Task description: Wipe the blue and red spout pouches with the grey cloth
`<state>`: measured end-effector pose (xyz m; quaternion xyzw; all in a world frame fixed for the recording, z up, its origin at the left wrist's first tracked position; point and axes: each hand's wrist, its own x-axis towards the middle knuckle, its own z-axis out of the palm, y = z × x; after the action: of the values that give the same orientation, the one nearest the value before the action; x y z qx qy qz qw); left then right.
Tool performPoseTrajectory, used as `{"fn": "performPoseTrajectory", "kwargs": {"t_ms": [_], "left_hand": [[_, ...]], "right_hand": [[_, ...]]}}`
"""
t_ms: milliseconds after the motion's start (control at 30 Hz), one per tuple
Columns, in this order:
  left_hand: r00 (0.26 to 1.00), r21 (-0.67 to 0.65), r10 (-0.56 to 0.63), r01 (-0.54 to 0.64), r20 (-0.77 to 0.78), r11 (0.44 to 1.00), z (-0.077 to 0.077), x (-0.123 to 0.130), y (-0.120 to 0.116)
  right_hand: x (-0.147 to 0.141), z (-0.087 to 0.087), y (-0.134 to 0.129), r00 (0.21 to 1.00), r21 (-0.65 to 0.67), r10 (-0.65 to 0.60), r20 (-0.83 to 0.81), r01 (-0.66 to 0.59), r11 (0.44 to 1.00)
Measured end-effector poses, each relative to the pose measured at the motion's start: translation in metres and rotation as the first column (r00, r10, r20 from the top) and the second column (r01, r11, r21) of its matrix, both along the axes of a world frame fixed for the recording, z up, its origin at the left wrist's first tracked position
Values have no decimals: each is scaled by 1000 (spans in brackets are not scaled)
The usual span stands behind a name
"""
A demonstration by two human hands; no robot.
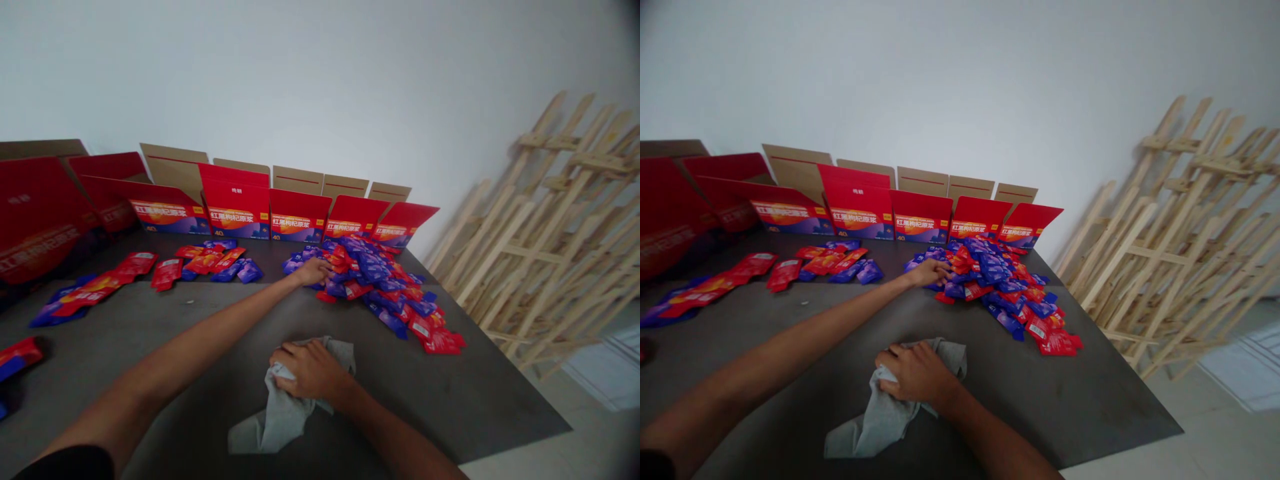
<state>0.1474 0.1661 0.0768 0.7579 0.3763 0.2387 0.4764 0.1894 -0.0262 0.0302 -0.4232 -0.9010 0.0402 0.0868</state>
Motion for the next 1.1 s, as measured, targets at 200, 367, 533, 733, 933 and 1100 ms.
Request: {"fn": "performPoseTrajectory", "kwargs": {"t_ms": [200, 367, 533, 733, 933, 1100], "left_hand": [[943, 249, 164, -91, -291, 964, -14, -82, -12], [735, 433, 498, -304, -461, 849, -18, -145, 1], [519, 479, 630, -409, -578, 777, -26, -170, 25], [410, 486, 689, -498, -598, 718, -34, -158, 45], [477, 313, 640, -596, -602, 739, -31, -145, 71], [685, 139, 584, -590, -436, 795, -35, -145, 80]], "right_hand": [[0, -1, -1, 1000, -1, 2, -10, -2, 1000], [0, -3, 0, 1000, -11, 1, -14, -1, 1000], [0, -6, 0, 999, 6, -11, -41, 11, 1000], [0, -8, 1, 999, 3, -6, -31, 7, 1000], [0, -8, 0, 1000, -1, -1, -30, 1, 1000], [0, -4, -1, 999, -19, -13, -32, 12, 1000]]}}
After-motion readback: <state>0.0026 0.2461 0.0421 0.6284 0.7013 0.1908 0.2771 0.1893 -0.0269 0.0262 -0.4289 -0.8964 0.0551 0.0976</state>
